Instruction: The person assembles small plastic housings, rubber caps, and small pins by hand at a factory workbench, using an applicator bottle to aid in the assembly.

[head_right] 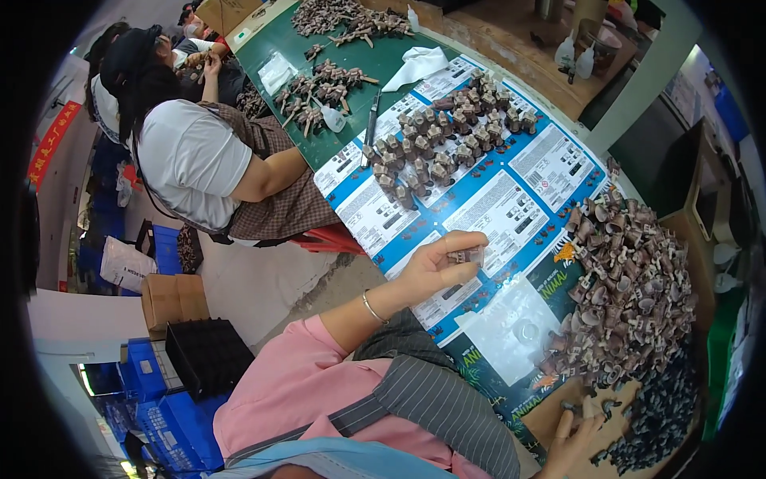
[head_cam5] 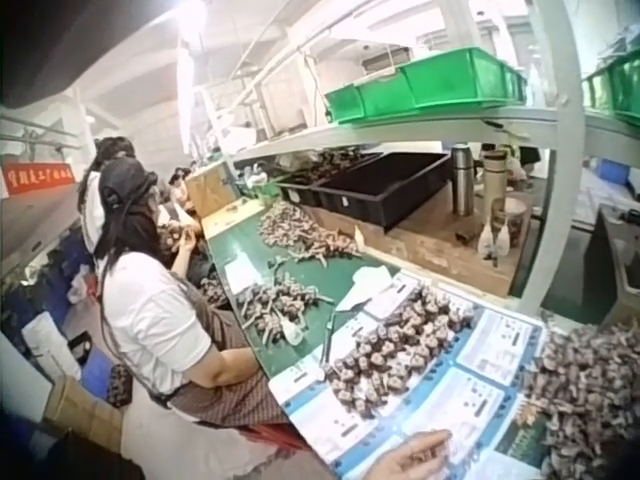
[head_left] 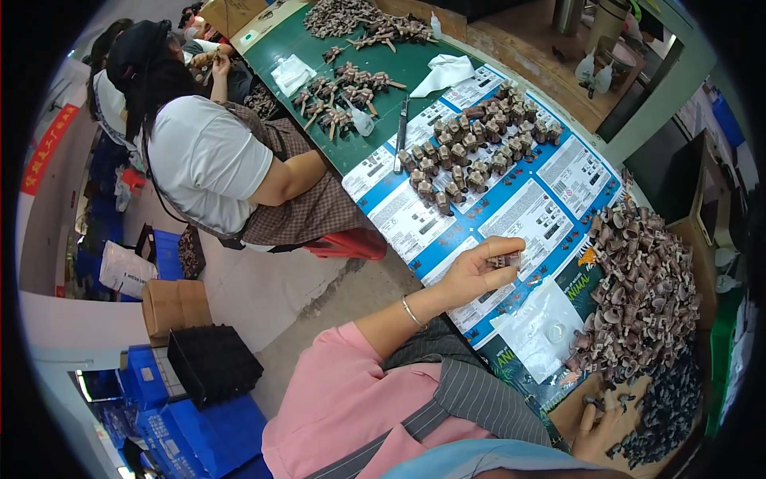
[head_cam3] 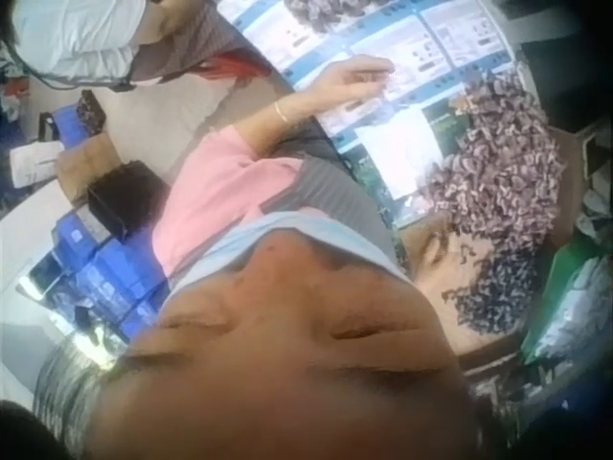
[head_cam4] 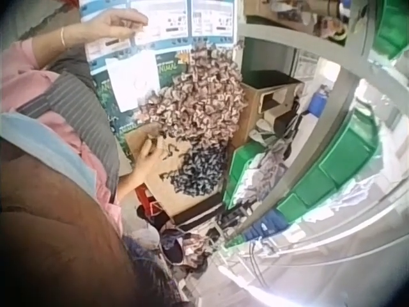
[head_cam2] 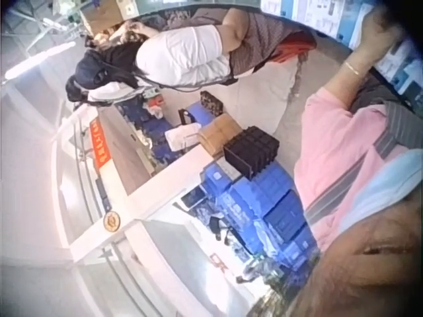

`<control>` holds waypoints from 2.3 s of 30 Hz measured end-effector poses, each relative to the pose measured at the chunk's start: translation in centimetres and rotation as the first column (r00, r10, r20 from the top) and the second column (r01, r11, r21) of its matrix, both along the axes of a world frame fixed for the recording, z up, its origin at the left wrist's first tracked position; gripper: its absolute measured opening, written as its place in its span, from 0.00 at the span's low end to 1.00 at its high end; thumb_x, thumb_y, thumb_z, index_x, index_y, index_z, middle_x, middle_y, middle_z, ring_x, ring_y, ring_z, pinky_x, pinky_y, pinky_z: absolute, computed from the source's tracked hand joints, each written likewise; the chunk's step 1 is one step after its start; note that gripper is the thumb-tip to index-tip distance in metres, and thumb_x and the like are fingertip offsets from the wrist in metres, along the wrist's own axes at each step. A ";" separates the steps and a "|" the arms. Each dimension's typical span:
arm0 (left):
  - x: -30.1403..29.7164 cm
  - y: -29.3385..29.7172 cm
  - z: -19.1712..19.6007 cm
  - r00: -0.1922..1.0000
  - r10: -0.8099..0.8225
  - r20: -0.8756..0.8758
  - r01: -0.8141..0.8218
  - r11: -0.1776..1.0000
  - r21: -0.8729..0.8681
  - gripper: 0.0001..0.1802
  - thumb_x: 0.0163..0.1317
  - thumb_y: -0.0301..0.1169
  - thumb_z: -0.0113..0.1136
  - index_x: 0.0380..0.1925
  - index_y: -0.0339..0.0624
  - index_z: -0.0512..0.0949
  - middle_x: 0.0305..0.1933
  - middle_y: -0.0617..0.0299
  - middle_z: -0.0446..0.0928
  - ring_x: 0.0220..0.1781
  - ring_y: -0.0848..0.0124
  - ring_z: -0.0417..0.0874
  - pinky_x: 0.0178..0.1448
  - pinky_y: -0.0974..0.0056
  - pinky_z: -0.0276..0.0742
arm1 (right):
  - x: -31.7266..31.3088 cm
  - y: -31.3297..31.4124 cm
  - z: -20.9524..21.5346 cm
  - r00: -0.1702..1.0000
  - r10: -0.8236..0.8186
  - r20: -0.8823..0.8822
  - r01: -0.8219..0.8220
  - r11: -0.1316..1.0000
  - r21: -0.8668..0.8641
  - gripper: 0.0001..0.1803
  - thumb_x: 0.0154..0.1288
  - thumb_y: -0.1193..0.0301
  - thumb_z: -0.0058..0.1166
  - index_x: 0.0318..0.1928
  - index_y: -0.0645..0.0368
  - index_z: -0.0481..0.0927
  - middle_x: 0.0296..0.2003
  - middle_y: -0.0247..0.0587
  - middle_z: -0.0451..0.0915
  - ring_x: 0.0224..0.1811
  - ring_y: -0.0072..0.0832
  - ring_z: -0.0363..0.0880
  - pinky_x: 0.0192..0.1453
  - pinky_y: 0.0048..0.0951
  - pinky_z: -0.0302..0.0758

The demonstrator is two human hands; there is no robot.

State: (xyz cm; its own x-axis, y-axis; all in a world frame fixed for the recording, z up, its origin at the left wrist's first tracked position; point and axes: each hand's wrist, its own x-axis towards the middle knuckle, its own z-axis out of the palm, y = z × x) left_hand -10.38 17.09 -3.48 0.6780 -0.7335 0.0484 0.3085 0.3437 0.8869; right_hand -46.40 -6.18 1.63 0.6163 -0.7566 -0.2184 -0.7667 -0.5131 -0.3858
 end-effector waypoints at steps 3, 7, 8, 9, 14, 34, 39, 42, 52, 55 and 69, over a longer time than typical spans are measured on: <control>0.1 -0.3 0.0 0.998 0.005 0.061 -0.004 1.000 -0.011 0.26 0.63 0.19 0.59 0.62 0.38 0.70 0.54 0.63 0.71 0.56 0.75 0.73 0.61 0.69 0.70 | -4.2 -0.8 -4.1 0.994 -0.010 0.113 0.015 0.999 -0.040 0.21 0.72 0.65 0.53 0.57 0.68 0.72 0.59 0.62 0.68 0.54 0.48 0.73 0.52 0.38 0.72; 0.0 -0.2 0.3 0.999 0.010 0.048 -0.010 1.000 0.001 0.25 0.63 0.18 0.59 0.62 0.39 0.71 0.54 0.63 0.70 0.55 0.75 0.72 0.61 0.69 0.70 | -3.3 -0.5 -5.4 0.960 0.255 0.118 -0.167 0.856 -0.490 0.17 0.72 0.68 0.53 0.53 0.68 0.74 0.49 0.58 0.72 0.42 0.46 0.76 0.42 0.38 0.73; 0.1 -0.3 0.3 0.999 0.008 0.049 -0.008 1.000 0.002 0.25 0.63 0.18 0.59 0.62 0.39 0.71 0.54 0.63 0.70 0.55 0.75 0.72 0.61 0.69 0.70 | -2.6 0.1 -4.9 0.960 0.253 0.119 -0.165 0.856 -0.489 0.17 0.72 0.68 0.53 0.53 0.68 0.74 0.49 0.58 0.72 0.42 0.46 0.76 0.42 0.38 0.73; 0.1 -0.4 0.3 0.999 -0.002 0.046 0.002 1.000 0.000 0.25 0.63 0.19 0.59 0.62 0.39 0.71 0.54 0.63 0.70 0.56 0.75 0.72 0.61 0.69 0.70 | -2.0 0.7 -4.2 0.964 0.185 0.189 -0.101 0.918 -0.383 0.16 0.71 0.68 0.53 0.52 0.68 0.74 0.46 0.57 0.72 0.41 0.45 0.75 0.41 0.37 0.73; 0.1 -0.2 0.4 0.999 0.004 0.051 -0.005 1.000 0.003 0.25 0.64 0.20 0.58 0.63 0.39 0.70 0.55 0.63 0.70 0.56 0.75 0.72 0.62 0.68 0.70 | -3.7 0.8 -5.6 0.910 -0.038 0.414 0.063 0.997 -0.046 0.16 0.70 0.68 0.55 0.51 0.67 0.74 0.41 0.53 0.73 0.39 0.46 0.74 0.40 0.38 0.72; 0.1 -0.1 0.3 1.000 -0.008 -0.002 0.008 1.000 -0.014 0.25 0.63 0.19 0.59 0.61 0.38 0.71 0.58 0.63 0.70 0.59 0.75 0.72 0.62 0.69 0.69 | -1.4 1.3 -4.9 0.888 0.378 0.264 -0.228 0.858 -0.460 0.14 0.66 0.74 0.60 0.48 0.68 0.77 0.41 0.53 0.74 0.42 0.47 0.74 0.42 0.42 0.72; 0.0 -0.2 0.2 1.000 -0.014 -0.010 0.014 0.999 -0.035 0.25 0.64 0.19 0.59 0.62 0.39 0.70 0.57 0.63 0.70 0.58 0.75 0.72 0.64 0.68 0.68 | -1.6 1.0 -5.3 0.868 0.401 0.292 -0.226 0.844 -0.486 0.15 0.66 0.74 0.60 0.50 0.68 0.77 0.41 0.52 0.74 0.40 0.46 0.73 0.42 0.41 0.72; 0.0 0.1 0.1 1.000 -0.012 -0.005 0.012 0.999 -0.033 0.25 0.64 0.19 0.59 0.62 0.39 0.70 0.57 0.63 0.70 0.58 0.75 0.72 0.64 0.68 0.68 | -0.7 1.5 -4.5 0.873 0.401 0.277 -0.233 0.843 -0.485 0.14 0.65 0.74 0.60 0.49 0.68 0.77 0.41 0.51 0.75 0.41 0.45 0.73 0.43 0.42 0.71; 0.0 -0.2 0.0 1.000 -0.019 0.002 0.019 0.998 -0.062 0.26 0.63 0.18 0.59 0.62 0.37 0.70 0.57 0.63 0.71 0.59 0.75 0.72 0.62 0.69 0.69 | -2.0 0.7 -5.8 0.831 0.492 0.258 -0.273 0.766 -0.582 0.17 0.65 0.73 0.60 0.52 0.66 0.76 0.41 0.51 0.75 0.41 0.48 0.72 0.44 0.45 0.70; -0.2 0.0 0.1 1.000 -0.006 -0.017 0.005 0.999 -0.045 0.26 0.63 0.19 0.59 0.63 0.37 0.70 0.53 0.64 0.70 0.56 0.75 0.72 0.62 0.69 0.69 | -0.5 1.6 -4.0 0.849 0.463 0.255 -0.308 0.825 -0.473 0.14 0.64 0.73 0.61 0.48 0.65 0.76 0.42 0.52 0.74 0.41 0.49 0.71 0.44 0.45 0.70; -0.2 -0.2 0.1 1.000 0.003 -0.015 -0.004 0.999 -0.038 0.26 0.63 0.18 0.59 0.63 0.37 0.70 0.52 0.64 0.71 0.54 0.76 0.73 0.60 0.71 0.69 | -0.9 1.9 -4.4 0.856 0.428 0.290 -0.263 0.843 -0.469 0.16 0.65 0.68 0.61 0.47 0.65 0.77 0.43 0.52 0.74 0.41 0.49 0.72 0.43 0.45 0.69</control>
